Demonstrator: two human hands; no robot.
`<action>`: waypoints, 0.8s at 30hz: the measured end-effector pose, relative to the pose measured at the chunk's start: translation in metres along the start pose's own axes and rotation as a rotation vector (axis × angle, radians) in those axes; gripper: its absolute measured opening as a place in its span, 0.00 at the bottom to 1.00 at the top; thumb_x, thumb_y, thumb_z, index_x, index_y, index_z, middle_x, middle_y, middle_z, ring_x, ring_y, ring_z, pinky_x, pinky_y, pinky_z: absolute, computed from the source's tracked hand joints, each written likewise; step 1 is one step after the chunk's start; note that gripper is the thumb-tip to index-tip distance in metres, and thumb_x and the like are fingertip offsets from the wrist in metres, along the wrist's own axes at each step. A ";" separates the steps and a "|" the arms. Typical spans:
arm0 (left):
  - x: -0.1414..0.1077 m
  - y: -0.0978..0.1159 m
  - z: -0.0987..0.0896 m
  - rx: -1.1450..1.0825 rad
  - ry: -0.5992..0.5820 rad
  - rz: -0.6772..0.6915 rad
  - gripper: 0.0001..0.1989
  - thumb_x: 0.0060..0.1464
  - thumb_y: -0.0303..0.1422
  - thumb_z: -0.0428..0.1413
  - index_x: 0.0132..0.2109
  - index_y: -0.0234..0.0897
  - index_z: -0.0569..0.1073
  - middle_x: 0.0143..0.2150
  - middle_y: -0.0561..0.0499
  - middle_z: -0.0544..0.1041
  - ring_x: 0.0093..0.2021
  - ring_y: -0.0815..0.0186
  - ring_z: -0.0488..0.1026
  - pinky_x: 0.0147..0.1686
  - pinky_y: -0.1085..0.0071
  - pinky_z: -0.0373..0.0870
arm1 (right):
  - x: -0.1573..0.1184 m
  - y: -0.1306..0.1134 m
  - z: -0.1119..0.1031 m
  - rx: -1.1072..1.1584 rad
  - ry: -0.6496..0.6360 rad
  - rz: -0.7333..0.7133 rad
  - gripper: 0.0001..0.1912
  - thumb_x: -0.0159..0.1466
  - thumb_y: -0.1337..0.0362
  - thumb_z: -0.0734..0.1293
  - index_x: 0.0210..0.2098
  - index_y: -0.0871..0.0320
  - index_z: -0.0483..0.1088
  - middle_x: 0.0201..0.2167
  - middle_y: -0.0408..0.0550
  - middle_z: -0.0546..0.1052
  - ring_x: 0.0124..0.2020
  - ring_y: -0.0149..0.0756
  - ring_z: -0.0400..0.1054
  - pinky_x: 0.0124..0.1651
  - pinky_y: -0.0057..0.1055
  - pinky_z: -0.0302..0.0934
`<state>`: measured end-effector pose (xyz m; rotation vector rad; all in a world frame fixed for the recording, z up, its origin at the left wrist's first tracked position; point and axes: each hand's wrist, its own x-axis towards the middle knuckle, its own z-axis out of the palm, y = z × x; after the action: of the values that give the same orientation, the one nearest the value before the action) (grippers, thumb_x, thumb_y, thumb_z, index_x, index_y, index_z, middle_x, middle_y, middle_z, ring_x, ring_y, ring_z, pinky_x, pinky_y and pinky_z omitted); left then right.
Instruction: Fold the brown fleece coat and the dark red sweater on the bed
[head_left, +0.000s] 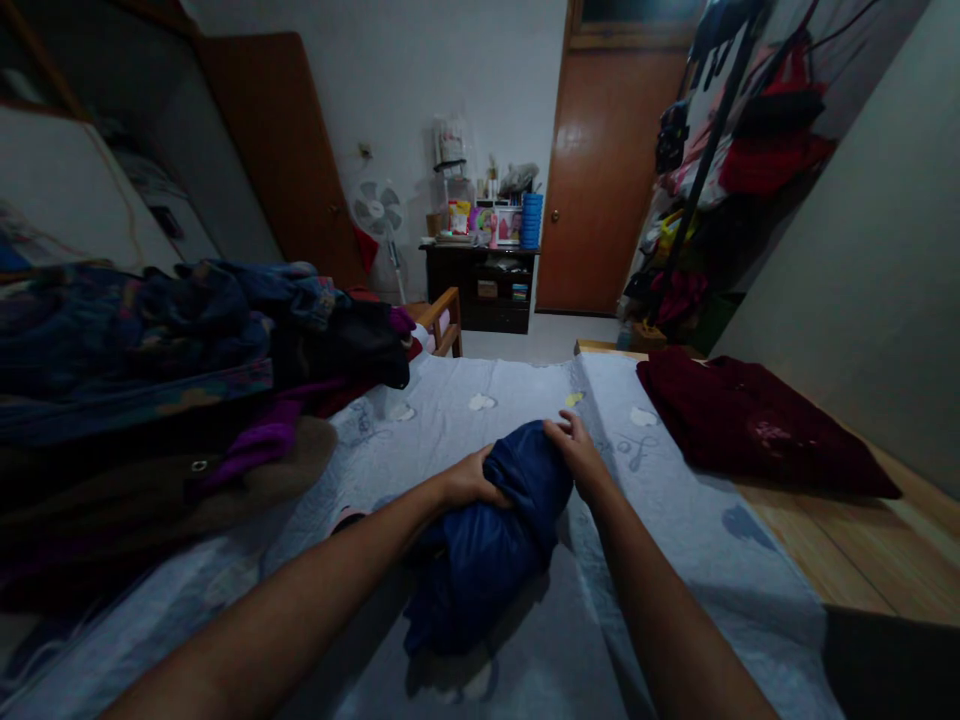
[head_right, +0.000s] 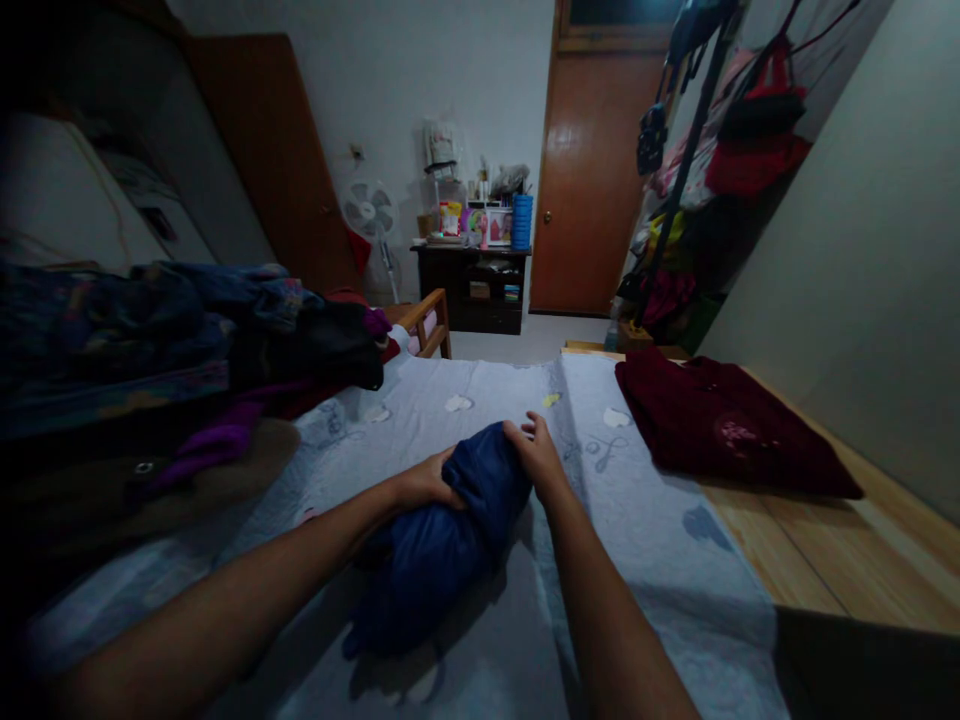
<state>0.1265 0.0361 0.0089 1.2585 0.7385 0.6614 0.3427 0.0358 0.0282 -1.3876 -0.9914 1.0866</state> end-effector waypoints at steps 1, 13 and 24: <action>0.001 0.006 -0.003 -0.026 0.062 0.028 0.43 0.24 0.26 0.72 0.53 0.35 0.69 0.46 0.45 0.79 0.48 0.52 0.75 0.53 0.56 0.68 | -0.001 -0.002 -0.002 0.013 0.087 0.012 0.37 0.50 0.45 0.73 0.55 0.54 0.66 0.52 0.53 0.72 0.51 0.46 0.67 0.50 0.37 0.62; 0.017 0.020 -0.006 -0.511 0.526 0.109 0.34 0.35 0.31 0.70 0.53 0.36 0.70 0.42 0.45 0.81 0.38 0.55 0.79 0.43 0.56 0.76 | -0.046 0.029 0.038 0.731 -0.522 0.490 0.27 0.59 0.49 0.69 0.50 0.62 0.69 0.41 0.55 0.80 0.44 0.44 0.76 0.51 0.42 0.67; 0.012 0.024 -0.002 -0.834 0.423 0.165 0.31 0.45 0.33 0.63 0.58 0.35 0.68 0.44 0.44 0.81 0.44 0.50 0.79 0.48 0.52 0.74 | -0.032 0.047 0.066 0.884 -0.572 0.510 0.34 0.60 0.43 0.66 0.53 0.64 0.67 0.48 0.58 0.78 0.54 0.47 0.70 0.60 0.47 0.60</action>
<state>0.1308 0.0512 0.0306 0.4110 0.5941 1.2359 0.2713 0.0164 -0.0177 -0.5909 -0.3925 2.0589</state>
